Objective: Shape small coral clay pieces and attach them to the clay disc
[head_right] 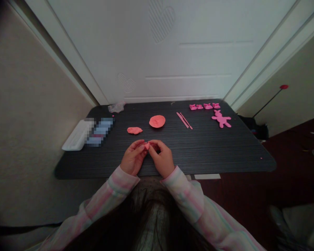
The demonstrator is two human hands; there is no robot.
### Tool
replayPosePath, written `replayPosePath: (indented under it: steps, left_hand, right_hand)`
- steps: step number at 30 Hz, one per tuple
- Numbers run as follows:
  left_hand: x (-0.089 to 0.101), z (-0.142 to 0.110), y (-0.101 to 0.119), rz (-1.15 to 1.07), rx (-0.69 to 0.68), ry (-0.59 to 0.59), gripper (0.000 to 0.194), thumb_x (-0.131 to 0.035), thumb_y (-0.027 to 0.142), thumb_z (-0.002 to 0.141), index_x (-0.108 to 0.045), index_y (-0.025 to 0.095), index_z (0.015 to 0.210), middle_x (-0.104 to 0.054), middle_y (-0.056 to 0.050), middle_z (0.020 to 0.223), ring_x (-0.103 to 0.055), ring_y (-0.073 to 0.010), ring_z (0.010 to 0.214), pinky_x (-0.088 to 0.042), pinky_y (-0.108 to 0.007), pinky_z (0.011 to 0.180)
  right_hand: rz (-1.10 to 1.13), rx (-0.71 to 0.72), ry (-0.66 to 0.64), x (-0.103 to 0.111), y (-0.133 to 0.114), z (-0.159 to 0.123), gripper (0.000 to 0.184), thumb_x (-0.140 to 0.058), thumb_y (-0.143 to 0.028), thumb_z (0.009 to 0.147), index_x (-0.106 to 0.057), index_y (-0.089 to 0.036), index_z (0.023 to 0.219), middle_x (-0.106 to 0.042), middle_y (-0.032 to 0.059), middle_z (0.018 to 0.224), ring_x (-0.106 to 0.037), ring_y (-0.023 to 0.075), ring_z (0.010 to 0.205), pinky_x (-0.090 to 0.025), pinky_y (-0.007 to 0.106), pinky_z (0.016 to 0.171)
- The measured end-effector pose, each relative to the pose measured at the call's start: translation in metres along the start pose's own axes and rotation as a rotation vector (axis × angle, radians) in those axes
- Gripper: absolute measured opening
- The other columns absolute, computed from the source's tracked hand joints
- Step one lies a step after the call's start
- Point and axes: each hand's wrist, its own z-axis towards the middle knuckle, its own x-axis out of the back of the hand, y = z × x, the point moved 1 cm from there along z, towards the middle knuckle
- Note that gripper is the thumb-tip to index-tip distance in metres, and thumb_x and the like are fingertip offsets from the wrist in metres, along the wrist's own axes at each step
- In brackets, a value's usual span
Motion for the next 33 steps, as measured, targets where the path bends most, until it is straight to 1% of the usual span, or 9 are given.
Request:
replayPosePath:
  steps: [7, 13, 18, 25, 31, 33]
  left_hand:
    - [-0.0003, 0.0009, -0.0016, 0.009, -0.025, 0.027, 0.019, -0.068, 0.01, 0.053, -0.061, 0.014, 0.07, -0.065, 0.0, 0.065, -0.058, -0.0073, 0.063, -0.042, -0.019, 0.062]
    - [-0.0011, 0.0008, -0.0009, -0.012, -0.036, 0.026, 0.018, -0.068, 0.01, 0.053, -0.06, 0.014, 0.069, -0.063, 0.001, 0.063, -0.057, -0.0062, 0.061, -0.042, -0.019, 0.063]
    - [-0.001, 0.0016, -0.0008, -0.04, -0.051, 0.029, 0.017, -0.068, 0.009, 0.054, -0.06, 0.014, 0.068, -0.064, 0.001, 0.063, -0.058, -0.0063, 0.063, -0.042, -0.018, 0.062]
    - [-0.0006, 0.0016, -0.0016, -0.024, -0.043, 0.011, 0.017, -0.067, 0.008, 0.055, -0.06, 0.014, 0.069, -0.065, 0.0, 0.065, -0.059, -0.0067, 0.063, -0.043, -0.018, 0.063]
    - [0.0005, 0.0017, 0.0001, -0.073, -0.005, 0.008, 0.016, -0.067, 0.008, 0.056, -0.06, 0.013, 0.069, -0.066, -0.001, 0.067, -0.06, -0.0072, 0.064, -0.045, -0.017, 0.062]
    - [0.0012, 0.0021, 0.0003, -0.088, 0.016, 0.01, 0.015, -0.066, 0.008, 0.056, -0.061, 0.013, 0.069, -0.065, -0.001, 0.067, -0.06, -0.0074, 0.065, -0.045, -0.017, 0.06]
  right_hand:
    - [-0.003, 0.009, -0.021, -0.0001, -0.001, -0.0009, 0.014, -0.055, -0.03, 0.071, -0.058, -0.019, 0.079, -0.061, 0.0013, 0.072, -0.056, 0.0141, 0.065, -0.045, 0.027, 0.062]
    - [-0.014, 0.018, -0.037, -0.0004, -0.0026, -0.0008, 0.012, -0.055, -0.028, 0.071, -0.058, -0.019, 0.078, -0.061, 0.0015, 0.072, -0.056, 0.0138, 0.066, -0.045, 0.027, 0.063]
    - [-0.056, -0.015, -0.016, -0.0006, -0.0038, -0.0008, 0.014, -0.055, -0.03, 0.071, -0.058, -0.018, 0.077, -0.062, 0.0019, 0.071, -0.056, 0.0141, 0.065, -0.045, 0.027, 0.062]
    - [-0.078, -0.014, 0.008, 0.0, -0.0077, -0.0019, 0.015, -0.055, -0.031, 0.071, -0.06, -0.017, 0.074, -0.063, 0.0019, 0.067, -0.057, 0.0147, 0.064, -0.045, 0.027, 0.061]
    - [-0.062, 0.017, 0.044, 0.0014, -0.0063, -0.0033, 0.016, -0.053, -0.029, 0.073, -0.061, -0.018, 0.08, -0.065, 0.0036, 0.077, -0.058, 0.0152, 0.071, -0.045, 0.027, 0.066]
    - [-0.036, 0.029, 0.063, 0.0019, -0.0051, -0.0033, 0.016, -0.053, -0.029, 0.073, -0.06, -0.018, 0.082, -0.065, 0.0032, 0.078, -0.058, 0.0149, 0.071, -0.045, 0.027, 0.066]
